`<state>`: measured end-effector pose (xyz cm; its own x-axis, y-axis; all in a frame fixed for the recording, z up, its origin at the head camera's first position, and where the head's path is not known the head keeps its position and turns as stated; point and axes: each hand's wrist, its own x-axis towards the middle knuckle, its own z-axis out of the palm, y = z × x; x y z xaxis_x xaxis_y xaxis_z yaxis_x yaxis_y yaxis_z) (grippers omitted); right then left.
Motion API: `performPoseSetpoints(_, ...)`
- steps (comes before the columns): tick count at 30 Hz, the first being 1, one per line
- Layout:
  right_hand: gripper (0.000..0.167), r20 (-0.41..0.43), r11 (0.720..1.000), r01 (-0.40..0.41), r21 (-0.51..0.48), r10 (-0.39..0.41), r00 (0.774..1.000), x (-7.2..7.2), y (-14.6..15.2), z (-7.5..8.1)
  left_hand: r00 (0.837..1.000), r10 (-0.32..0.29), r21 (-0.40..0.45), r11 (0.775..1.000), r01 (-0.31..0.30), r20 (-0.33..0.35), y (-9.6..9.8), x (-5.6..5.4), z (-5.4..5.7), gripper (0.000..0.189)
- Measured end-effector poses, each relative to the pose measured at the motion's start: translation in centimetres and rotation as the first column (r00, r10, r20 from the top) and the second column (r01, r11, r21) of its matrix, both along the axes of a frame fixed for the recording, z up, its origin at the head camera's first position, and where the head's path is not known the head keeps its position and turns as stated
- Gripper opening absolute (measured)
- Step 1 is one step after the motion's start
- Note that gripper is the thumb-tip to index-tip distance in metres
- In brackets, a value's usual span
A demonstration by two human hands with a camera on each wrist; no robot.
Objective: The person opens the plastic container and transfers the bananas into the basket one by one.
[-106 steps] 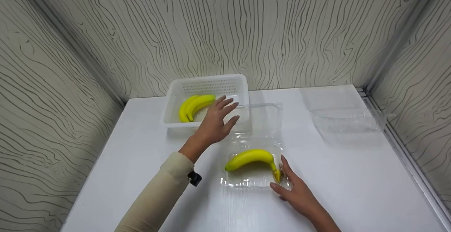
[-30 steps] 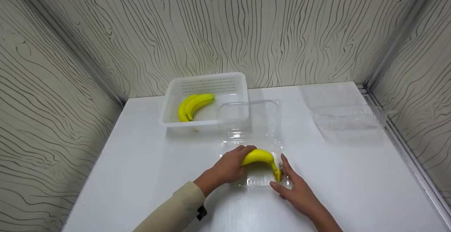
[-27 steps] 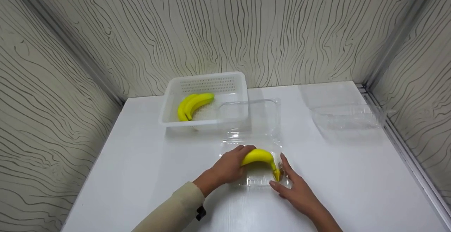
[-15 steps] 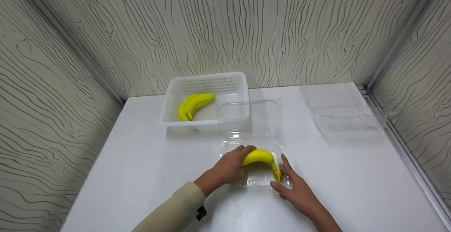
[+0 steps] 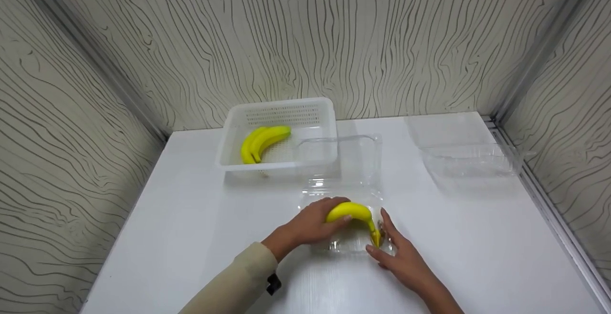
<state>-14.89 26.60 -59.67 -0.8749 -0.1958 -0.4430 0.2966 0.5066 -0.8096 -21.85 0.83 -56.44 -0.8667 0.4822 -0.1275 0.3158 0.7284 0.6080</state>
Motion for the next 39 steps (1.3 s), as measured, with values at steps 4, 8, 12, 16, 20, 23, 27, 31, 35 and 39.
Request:
performPoseSetpoints(4,0.102,-0.004,1.000,0.004,-0.005,-0.004,1.000,0.0,-0.1,0.2,0.995,0.013,0.032,0.999,-0.016,0.096,0.2,-0.5,0.3,0.058)
performPoseSetpoints(8,0.102,-0.006,1.000,0.006,-0.010,-0.006,1.000,0.1,-0.1,0.2,0.985,0.011,0.052,0.998,-0.020,0.172,0.2,-0.8,0.6,0.056)
performPoseSetpoints(12,0.102,-0.008,1.000,0.006,-0.012,-0.006,1.000,0.2,-0.1,0.2,0.975,-0.007,0.095,0.995,-0.014,0.223,0.0,-0.9,0.8,0.055)
performPoseSetpoints(16,0.102,-0.014,1.000,0.006,-0.026,-0.007,1.000,0.2,-0.1,0.2,0.973,-0.023,0.106,0.994,-0.002,0.231,-0.2,-1.1,0.8,0.055)
performPoseSetpoints(20,0.101,-0.010,0.999,0.008,-0.037,-0.009,1.000,0.3,-0.2,0.3,0.974,-0.024,0.098,0.995,0.001,0.227,-0.3,-1.3,0.7,0.054)
performPoseSetpoints(23,0.100,-0.003,1.000,0.007,-0.031,-0.007,1.000,0.2,-0.3,0.3,0.977,-0.022,0.088,0.996,0.003,0.212,-0.3,-1.3,0.6,0.056)
performPoseSetpoints(27,0.101,0.001,0.999,0.007,-0.031,-0.007,1.000,0.2,-0.2,0.2,0.986,-0.041,0.056,0.998,0.033,0.161,-0.1,-1.0,0.4,0.061)
performPoseSetpoints(31,0.101,0.000,0.999,0.012,-0.040,-0.012,1.000,0.3,0.0,0.1,0.991,-0.058,0.039,0.998,0.054,0.123,0.1,-0.8,0.1,0.063)
performPoseSetpoints(35,0.101,-0.001,0.999,0.008,-0.036,-0.008,1.000,0.2,0.1,0.0,0.992,-0.041,0.033,0.999,0.038,0.116,0.2,-0.6,0.0,0.062)
performPoseSetpoints(39,0.101,-0.003,1.000,0.007,-0.026,-0.007,1.000,0.1,0.0,0.0,0.993,-0.031,0.027,0.999,0.028,0.114,0.2,-0.6,0.1,0.062)
